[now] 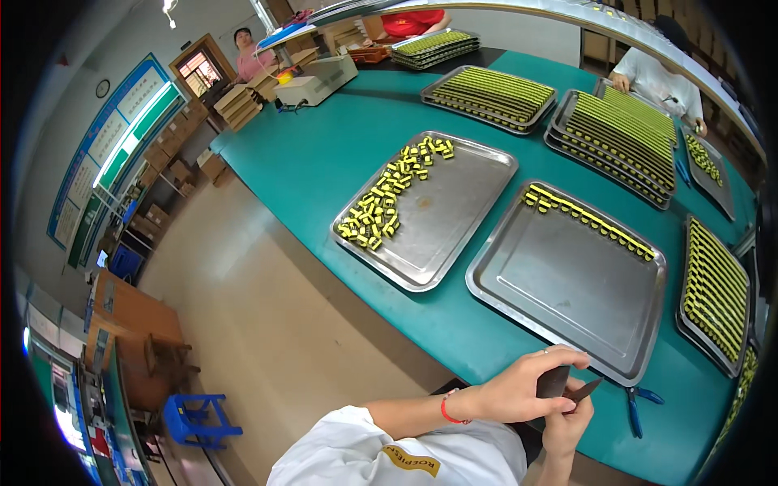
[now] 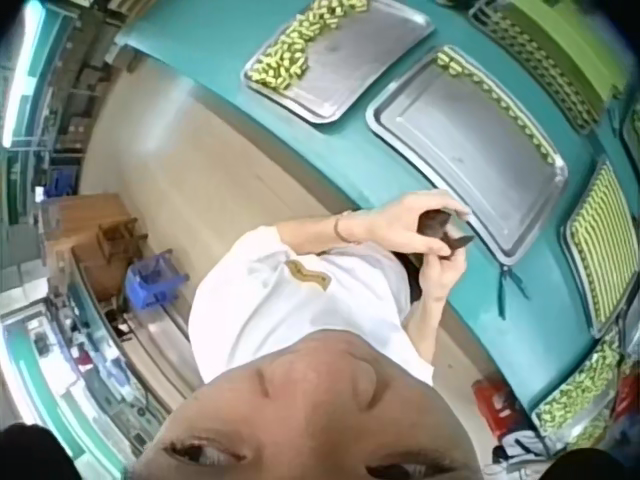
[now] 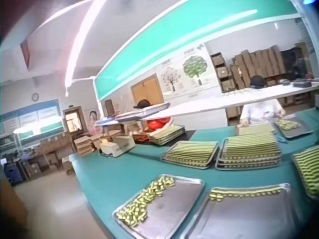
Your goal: Assembling small electronic components by applying insulating tape using pliers.
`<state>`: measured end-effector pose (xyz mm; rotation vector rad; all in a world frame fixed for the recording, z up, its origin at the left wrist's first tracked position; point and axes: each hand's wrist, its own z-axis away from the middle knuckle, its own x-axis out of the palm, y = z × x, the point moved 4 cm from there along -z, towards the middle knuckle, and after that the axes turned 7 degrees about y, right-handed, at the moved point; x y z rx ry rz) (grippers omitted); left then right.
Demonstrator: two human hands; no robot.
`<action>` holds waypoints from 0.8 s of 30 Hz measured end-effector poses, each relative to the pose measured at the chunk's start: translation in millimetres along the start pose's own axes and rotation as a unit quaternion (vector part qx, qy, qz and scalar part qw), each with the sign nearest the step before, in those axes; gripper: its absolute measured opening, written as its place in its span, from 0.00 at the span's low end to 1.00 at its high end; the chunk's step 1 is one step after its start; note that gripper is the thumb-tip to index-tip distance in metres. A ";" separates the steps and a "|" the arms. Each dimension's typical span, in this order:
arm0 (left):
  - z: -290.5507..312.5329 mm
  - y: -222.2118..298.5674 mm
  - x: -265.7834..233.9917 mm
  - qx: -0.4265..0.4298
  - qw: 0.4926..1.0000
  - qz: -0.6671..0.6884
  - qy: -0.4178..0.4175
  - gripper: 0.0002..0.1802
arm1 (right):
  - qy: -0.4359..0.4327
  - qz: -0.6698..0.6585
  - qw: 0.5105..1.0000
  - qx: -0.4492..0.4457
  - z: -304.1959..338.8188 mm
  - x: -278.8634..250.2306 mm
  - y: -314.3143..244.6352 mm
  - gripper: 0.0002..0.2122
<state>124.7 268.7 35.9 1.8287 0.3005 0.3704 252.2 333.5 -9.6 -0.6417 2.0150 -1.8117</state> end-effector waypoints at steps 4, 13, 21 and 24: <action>0.4 0.5 -3.8 -0.005 0.999 -0.042 -0.018 0.29 | -0.017 -0.015 1.000 0.013 2.3 -0.8 3.7 0.16; 2.6 7.8 1.6 0.010 1.000 0.009 -0.016 0.24 | 0.065 -0.100 0.993 0.018 6.0 9.8 1.4 0.18; 12.4 -8.8 12.5 0.031 0.998 0.045 0.036 0.20 | 0.026 -0.057 0.998 -0.021 7.5 4.9 7.2 0.20; 12.7 -15.6 6.9 -0.005 0.998 0.052 0.042 0.18 | 0.035 -0.081 0.996 0.025 10.3 8.7 1.8 0.23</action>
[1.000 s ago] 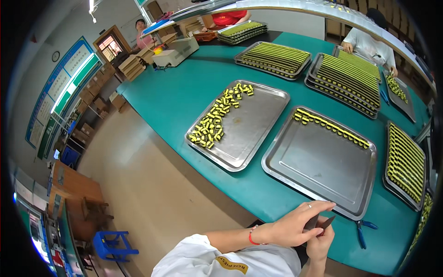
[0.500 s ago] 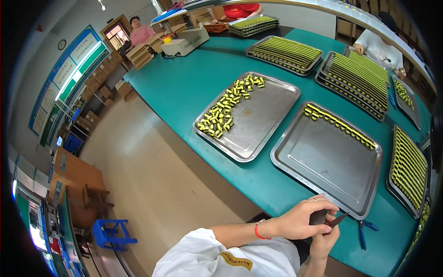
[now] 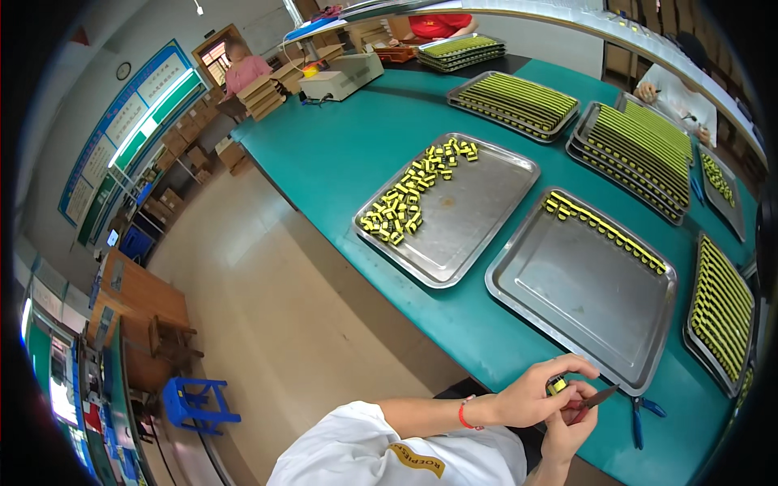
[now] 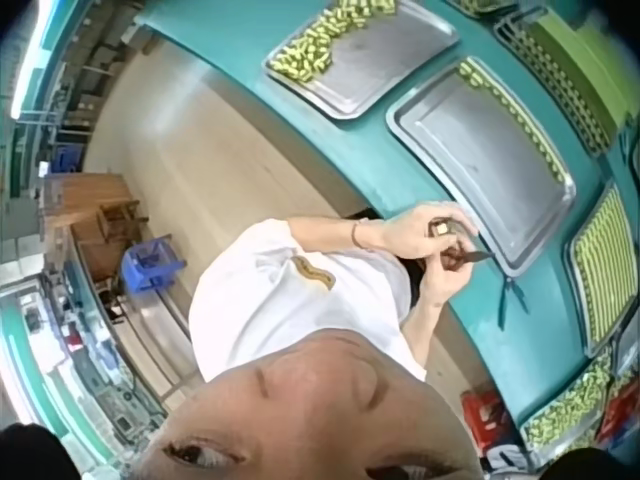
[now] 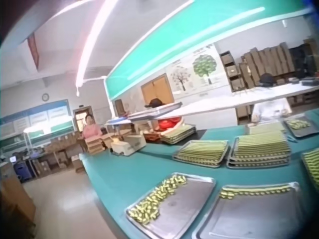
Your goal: Assembling small electronic components by applying insulating tape using pliers.
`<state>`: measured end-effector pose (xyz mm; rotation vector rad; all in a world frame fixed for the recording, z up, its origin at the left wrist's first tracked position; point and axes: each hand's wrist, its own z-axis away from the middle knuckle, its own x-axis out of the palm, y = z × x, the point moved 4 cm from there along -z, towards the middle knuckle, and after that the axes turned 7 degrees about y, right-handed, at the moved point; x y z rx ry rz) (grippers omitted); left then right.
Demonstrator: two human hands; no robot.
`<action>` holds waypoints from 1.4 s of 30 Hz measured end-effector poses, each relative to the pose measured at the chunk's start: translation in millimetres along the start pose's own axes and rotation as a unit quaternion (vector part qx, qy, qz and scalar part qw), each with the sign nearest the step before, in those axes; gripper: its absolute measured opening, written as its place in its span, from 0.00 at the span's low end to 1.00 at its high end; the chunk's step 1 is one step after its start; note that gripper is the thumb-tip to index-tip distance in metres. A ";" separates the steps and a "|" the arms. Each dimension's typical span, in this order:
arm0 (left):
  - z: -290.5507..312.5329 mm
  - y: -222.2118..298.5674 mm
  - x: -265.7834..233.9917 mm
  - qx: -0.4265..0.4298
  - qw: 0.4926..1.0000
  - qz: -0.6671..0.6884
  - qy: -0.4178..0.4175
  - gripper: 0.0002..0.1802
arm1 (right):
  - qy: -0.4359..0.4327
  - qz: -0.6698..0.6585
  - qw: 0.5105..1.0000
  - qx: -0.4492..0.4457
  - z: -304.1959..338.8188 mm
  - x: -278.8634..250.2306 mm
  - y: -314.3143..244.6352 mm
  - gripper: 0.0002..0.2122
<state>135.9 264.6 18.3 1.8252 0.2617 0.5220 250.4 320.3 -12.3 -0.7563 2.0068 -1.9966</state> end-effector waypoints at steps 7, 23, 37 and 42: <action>0.1 2.4 3.5 -0.016 0.998 -0.055 -0.036 0.20 | -0.023 -0.038 0.999 0.009 -0.7 -11.0 10.3 0.23; -4.2 12.1 -2.6 0.107 0.983 -0.132 -0.073 0.22 | -0.067 0.114 0.989 -0.068 -6.6 1.1 -12.7 0.10; 1.2 44.0 -115.8 0.066 0.952 -0.003 0.298 0.15 | -0.166 0.089 0.981 -0.049 -61.7 72.4 -72.3 0.13; -50.7 95.1 -139.3 0.151 0.949 -0.218 0.169 0.05 | -0.187 0.167 0.968 0.012 -172.1 85.0 -70.6 0.12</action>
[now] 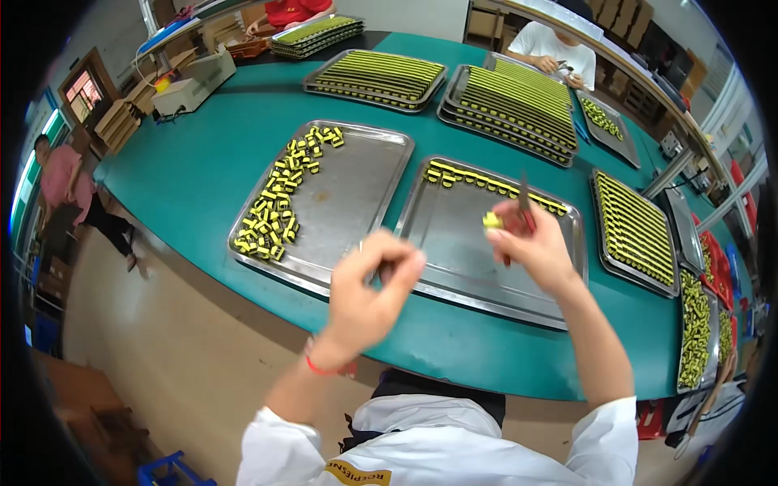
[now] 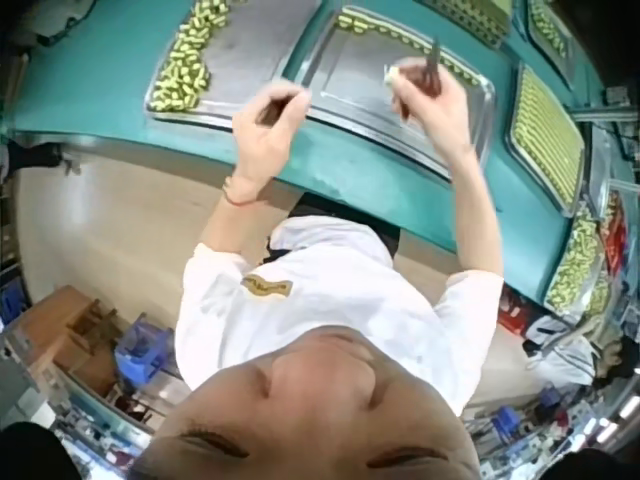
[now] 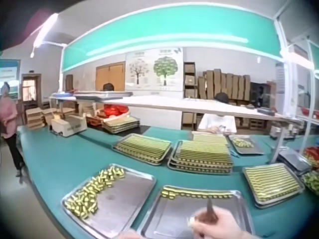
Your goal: Assembling small electronic components by applying insulating tape using pliers.
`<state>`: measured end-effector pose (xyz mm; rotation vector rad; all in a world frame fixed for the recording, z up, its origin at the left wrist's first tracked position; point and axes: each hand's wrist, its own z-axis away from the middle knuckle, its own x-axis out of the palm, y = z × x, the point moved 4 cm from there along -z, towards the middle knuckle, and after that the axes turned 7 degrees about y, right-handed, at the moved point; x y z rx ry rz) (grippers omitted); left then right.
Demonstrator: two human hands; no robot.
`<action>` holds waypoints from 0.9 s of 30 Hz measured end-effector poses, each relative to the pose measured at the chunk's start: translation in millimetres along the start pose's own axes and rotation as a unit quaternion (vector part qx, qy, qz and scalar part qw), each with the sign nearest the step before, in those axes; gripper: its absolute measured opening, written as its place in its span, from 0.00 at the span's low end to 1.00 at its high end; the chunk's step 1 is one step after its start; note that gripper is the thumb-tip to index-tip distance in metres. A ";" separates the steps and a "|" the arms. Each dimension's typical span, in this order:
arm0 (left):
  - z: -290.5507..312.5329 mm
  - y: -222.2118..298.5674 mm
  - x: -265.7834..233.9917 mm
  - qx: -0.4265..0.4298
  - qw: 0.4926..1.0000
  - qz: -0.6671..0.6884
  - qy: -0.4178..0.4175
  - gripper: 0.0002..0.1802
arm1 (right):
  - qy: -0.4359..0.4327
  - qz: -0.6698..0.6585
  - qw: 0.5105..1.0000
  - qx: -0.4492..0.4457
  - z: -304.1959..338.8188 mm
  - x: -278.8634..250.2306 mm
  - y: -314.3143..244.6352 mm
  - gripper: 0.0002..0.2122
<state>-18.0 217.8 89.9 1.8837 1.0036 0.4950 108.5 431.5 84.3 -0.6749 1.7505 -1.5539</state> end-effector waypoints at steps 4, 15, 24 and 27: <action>-106.3 -34.5 28.5 0.173 0.961 -0.185 -0.111 0.05 | -0.007 0.220 0.975 0.009 -72.9 -6.1 35.8 0.12; -153.5 -161.6 99.5 0.131 0.866 -0.352 -0.332 0.16 | 0.061 0.483 0.873 0.006 -127.8 19.7 64.2 0.12; -158.0 -167.3 93.8 0.179 0.872 -0.334 -0.310 0.16 | 0.051 0.483 0.874 -0.017 -141.5 28.8 65.2 0.13; -158.4 -161.3 90.5 0.160 0.870 -0.356 -0.303 0.17 | 0.045 0.479 0.876 -0.018 -140.9 26.9 65.3 0.12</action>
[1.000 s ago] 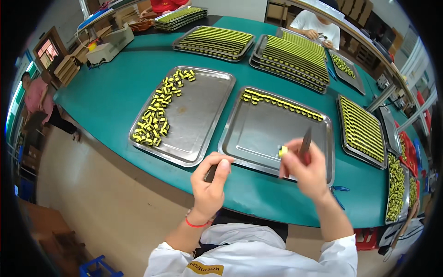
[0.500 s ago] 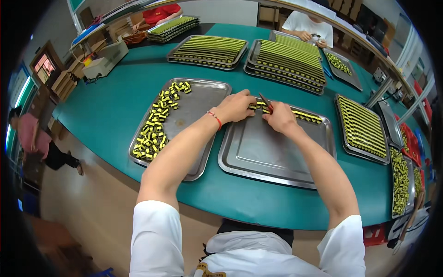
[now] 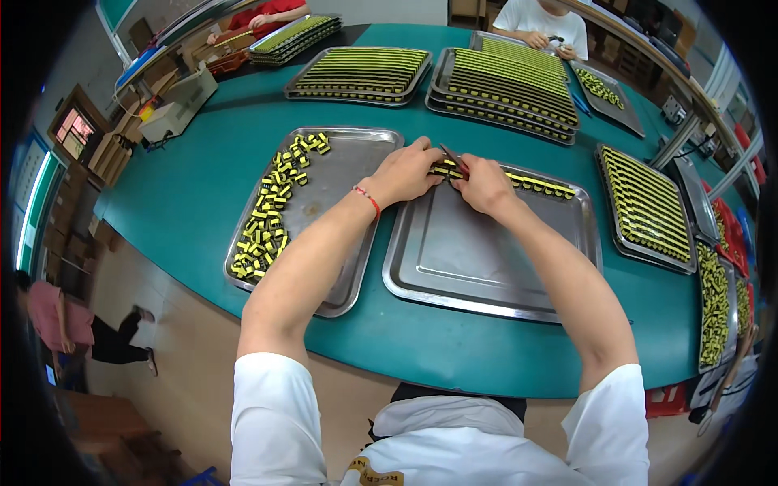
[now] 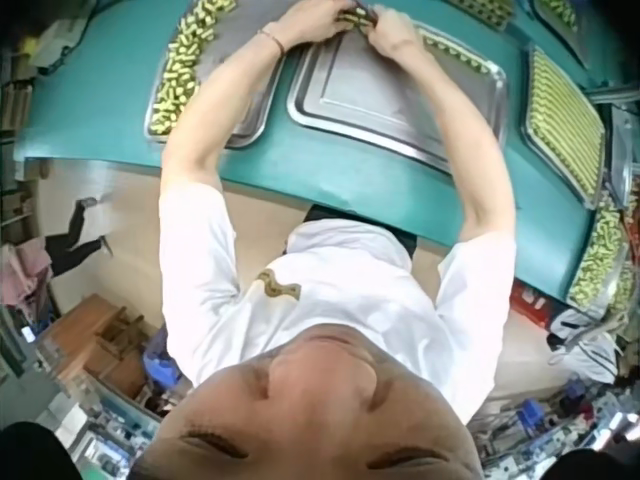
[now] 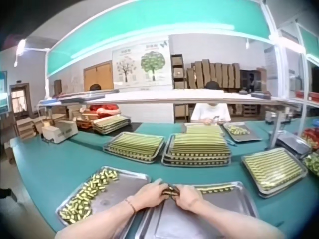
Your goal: Assembling small electronic components by applying insulating tape using pliers.
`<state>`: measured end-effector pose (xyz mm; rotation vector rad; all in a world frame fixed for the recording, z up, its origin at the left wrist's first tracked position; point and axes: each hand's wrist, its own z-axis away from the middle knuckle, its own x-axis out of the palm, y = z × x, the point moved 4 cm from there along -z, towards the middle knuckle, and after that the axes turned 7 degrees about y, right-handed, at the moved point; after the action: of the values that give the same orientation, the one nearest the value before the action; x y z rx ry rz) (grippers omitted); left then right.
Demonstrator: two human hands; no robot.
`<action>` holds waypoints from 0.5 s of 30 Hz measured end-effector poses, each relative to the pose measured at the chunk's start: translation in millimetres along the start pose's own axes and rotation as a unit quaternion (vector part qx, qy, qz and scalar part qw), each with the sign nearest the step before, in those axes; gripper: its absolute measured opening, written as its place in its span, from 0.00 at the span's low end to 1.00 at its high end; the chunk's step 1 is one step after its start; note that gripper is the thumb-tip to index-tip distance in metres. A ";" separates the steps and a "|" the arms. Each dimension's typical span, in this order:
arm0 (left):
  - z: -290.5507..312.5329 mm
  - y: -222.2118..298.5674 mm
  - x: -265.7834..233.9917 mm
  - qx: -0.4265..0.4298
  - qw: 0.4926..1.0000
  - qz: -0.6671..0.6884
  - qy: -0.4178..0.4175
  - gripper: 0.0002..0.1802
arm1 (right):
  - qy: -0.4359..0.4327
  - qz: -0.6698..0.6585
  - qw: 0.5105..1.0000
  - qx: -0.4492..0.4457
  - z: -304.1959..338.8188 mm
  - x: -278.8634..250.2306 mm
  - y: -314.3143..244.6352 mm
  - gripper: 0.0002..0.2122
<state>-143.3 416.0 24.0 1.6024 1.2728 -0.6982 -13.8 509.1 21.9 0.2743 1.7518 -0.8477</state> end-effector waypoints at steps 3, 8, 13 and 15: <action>3.8 -6.5 -3.4 -0.020 1.000 -0.018 0.003 0.17 | 0.016 -0.012 1.000 -0.016 1.9 0.6 -2.5 0.12; 4.9 -11.0 1.4 0.009 0.999 -0.037 0.031 0.18 | 0.043 -0.012 0.998 -0.032 1.2 -0.4 -7.5 0.12; 8.2 -12.2 3.3 0.016 0.996 -0.061 0.063 0.19 | 0.013 0.012 1.000 -0.012 0.4 1.2 -6.6 0.11; 9.5 -10.9 -0.9 0.020 0.995 -0.057 0.081 0.20 | 0.018 0.005 1.000 -0.015 0.8 0.1 -6.0 0.11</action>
<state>-152.8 407.1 17.5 1.6572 1.4855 -0.6783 -16.7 504.3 24.2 0.2803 1.7941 -0.8131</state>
